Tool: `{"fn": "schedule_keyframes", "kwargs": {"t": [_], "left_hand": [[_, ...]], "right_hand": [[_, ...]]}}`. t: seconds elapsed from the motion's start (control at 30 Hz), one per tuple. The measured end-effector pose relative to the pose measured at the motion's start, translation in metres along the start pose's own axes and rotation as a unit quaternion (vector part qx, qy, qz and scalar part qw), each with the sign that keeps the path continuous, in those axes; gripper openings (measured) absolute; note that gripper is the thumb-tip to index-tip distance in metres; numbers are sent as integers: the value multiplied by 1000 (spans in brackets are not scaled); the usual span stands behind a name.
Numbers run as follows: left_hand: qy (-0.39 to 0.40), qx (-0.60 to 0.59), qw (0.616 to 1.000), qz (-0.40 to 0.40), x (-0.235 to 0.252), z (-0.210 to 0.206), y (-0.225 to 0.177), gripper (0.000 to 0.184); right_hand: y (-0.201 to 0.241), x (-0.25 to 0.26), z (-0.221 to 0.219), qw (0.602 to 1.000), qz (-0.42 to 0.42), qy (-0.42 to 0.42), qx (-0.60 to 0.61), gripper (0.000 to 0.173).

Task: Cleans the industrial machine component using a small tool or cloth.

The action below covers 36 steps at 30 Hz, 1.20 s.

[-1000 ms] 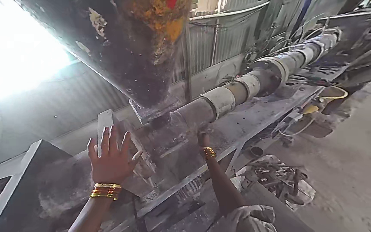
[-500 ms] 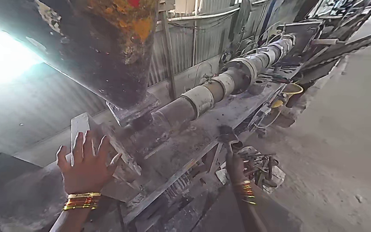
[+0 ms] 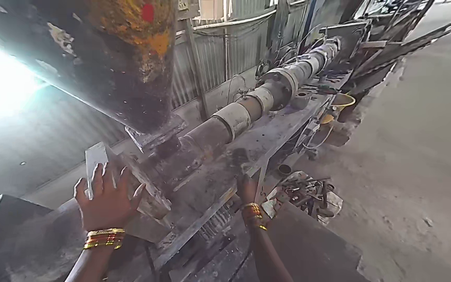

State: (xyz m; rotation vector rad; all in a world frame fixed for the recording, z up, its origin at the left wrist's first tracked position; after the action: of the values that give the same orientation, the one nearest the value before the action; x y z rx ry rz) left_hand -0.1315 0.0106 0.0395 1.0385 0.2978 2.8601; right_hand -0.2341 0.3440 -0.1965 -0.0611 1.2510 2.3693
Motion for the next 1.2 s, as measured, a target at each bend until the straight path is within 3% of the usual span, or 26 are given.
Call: {"fn": "schedule_keyframes", "kwargs": {"t": [0.1,0.17,0.27,0.37,0.5,0.57,0.67,0.77,0.83,0.9,0.97,1.03,1.1,1.2], "left_hand": [[2,-4,1000,3,-3,0,-1,80],[-5,1,1000,-1,0,3,-1,80],[-44,23,999,-14,0,5,-3,83],[-53,34,998,-23,-2,4,-4,80],[-49,40,998,-24,-2,4,-3,76],[-49,41,998,-23,-3,3,-3,76],[-45,45,998,-20,-1,4,-4,77],[-55,46,997,-19,-1,4,-2,78],[-68,54,996,-23,-3,3,-2,78],[-77,63,995,-31,-4,3,-3,78],[-74,67,995,-31,-4,3,-3,77],[-74,68,994,-29,-3,4,-3,77],[-74,65,995,-31,-4,3,-4,77],[-69,58,996,-31,-4,3,-4,77]], "right_hand": [[44,24,-47,989,123,64,43,40],[50,13,-44,983,156,44,86,40],[5,-8,-4,980,106,-114,127,40],[-32,10,10,975,34,-183,119,44],[-1,50,-21,996,47,-58,44,45],[31,62,-52,990,126,20,62,42],[52,50,-73,973,208,61,79,39],[17,13,-35,980,163,-40,103,39],[-25,2,-2,969,131,-149,148,40],[-55,3,25,952,79,-240,171,42],[-60,20,44,949,35,-271,159,43],[-42,47,44,961,41,-241,126,43],[-15,75,24,985,68,-140,75,45],[23,98,-18,985,154,-32,70,42]]}}
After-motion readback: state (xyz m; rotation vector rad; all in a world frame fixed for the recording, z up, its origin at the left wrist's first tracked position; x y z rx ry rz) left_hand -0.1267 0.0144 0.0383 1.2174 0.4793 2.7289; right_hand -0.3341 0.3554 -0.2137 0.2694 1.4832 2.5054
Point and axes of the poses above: each hand's wrist, its own x-axis towards the middle knuckle, its own z-axis out of the back of the hand, y = z × x, the point moved 8 cm from there along x, towards the middle knuckle, and after that the axes turned 1 degree about -y, right-handed, at the moved point
